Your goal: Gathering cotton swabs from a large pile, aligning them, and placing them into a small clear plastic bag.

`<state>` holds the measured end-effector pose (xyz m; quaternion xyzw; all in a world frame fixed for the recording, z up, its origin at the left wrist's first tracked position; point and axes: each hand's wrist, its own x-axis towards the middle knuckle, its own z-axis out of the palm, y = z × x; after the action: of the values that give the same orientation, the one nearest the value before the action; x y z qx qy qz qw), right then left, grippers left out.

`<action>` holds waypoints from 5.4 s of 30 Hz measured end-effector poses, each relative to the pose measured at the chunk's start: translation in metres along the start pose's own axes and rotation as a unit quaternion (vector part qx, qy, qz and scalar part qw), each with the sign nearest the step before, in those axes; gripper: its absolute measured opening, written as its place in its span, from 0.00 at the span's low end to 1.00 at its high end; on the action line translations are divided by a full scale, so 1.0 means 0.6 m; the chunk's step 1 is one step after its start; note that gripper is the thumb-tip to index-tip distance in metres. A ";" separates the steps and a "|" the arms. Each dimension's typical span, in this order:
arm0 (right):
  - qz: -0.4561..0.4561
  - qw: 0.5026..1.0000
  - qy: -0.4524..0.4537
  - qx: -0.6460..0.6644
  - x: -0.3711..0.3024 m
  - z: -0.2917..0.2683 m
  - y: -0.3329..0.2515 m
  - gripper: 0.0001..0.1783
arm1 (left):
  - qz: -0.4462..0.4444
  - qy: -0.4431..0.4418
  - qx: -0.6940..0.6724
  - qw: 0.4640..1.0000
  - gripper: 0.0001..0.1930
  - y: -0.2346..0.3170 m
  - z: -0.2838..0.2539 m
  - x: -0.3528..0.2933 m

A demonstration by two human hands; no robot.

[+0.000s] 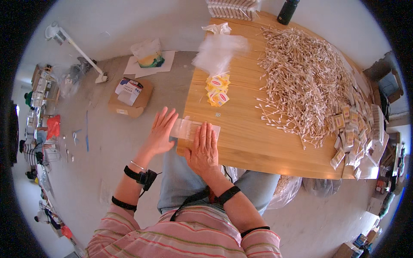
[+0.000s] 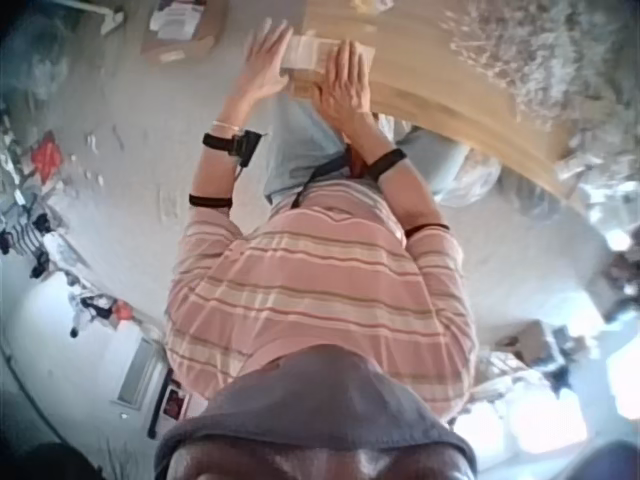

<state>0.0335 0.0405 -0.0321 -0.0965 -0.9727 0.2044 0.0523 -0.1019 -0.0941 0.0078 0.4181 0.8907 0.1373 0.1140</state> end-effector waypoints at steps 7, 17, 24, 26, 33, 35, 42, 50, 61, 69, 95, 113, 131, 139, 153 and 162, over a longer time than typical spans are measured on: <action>-0.007 1.000 0.014 0.013 0.013 0.018 -0.022 0.45 | 0.032 0.006 -0.013 0.999 0.32 -0.018 -0.003 0.018; -0.020 0.999 0.021 0.029 0.038 0.042 -0.063 0.45 | 0.039 0.018 -0.033 0.999 0.34 -0.032 0.008 0.009; -0.005 0.999 -0.005 0.046 0.042 0.035 -0.076 0.49 | -0.138 0.202 -0.346 0.906 0.28 -0.094 0.065 -0.018; -0.014 0.998 -0.006 0.056 0.045 0.039 -0.083 0.49 | -0.174 0.124 -0.453 0.866 0.24 -0.137 0.094 -0.018; -0.005 0.999 0.015 0.042 0.049 0.050 -0.086 0.49 | -0.287 0.052 -0.650 0.702 0.17 -0.081 0.077 -0.006; -0.010 0.999 0.014 0.043 0.051 0.051 -0.091 0.48 | -0.271 0.057 -0.656 0.702 0.17 -0.081 0.084 -0.004; -0.031 0.999 0.018 0.038 0.056 0.051 -0.094 0.47 | -0.287 0.100 -0.621 0.722 0.15 -0.057 0.088 0.016; -0.030 0.999 -0.005 0.040 0.054 0.050 -0.077 0.48 | -0.271 0.124 -0.603 0.740 0.15 -0.043 0.093 0.016; -0.005 0.998 -0.041 -0.041 0.046 0.024 -0.041 0.46 | -0.276 0.159 -0.593 0.740 0.15 -0.050 0.131 0.026; 0.112 0.986 0.122 -0.017 0.113 -0.009 0.058 0.31 | -0.294 0.162 -0.602 0.725 0.14 -0.053 0.135 0.024; 0.214 0.934 0.196 0.210 0.191 -0.076 0.195 0.13 | -0.279 0.151 -0.565 0.762 0.18 -0.058 0.131 0.017; 0.359 0.726 -0.014 0.587 0.105 -0.057 0.018 0.10 | -0.297 0.154 -0.588 0.736 0.13 -0.043 0.108 0.020; 0.384 0.798 0.053 0.461 0.111 0.005 -0.037 0.11 | -0.272 0.180 -0.616 0.717 0.12 -0.033 0.102 0.019; 0.314 0.876 0.056 0.361 0.109 0.029 -0.045 0.09 | -0.287 0.175 -0.591 0.734 0.12 -0.035 0.096 0.016; 0.272 0.917 0.067 0.283 0.107 0.040 -0.055 0.10 | -0.218 0.189 -0.628 0.722 0.12 -0.087 0.178 0.019; 0.225 0.934 0.265 -0.083 0.043 -0.085 0.224 0.20 | -0.283 0.114 -0.619 0.723 0.14 -0.091 0.126 0.021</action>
<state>0.0379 0.1862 -0.0390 -0.3677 -0.8897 0.0962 0.2529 -0.1244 -0.1066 -0.0825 -0.0362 0.6905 0.6666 0.2784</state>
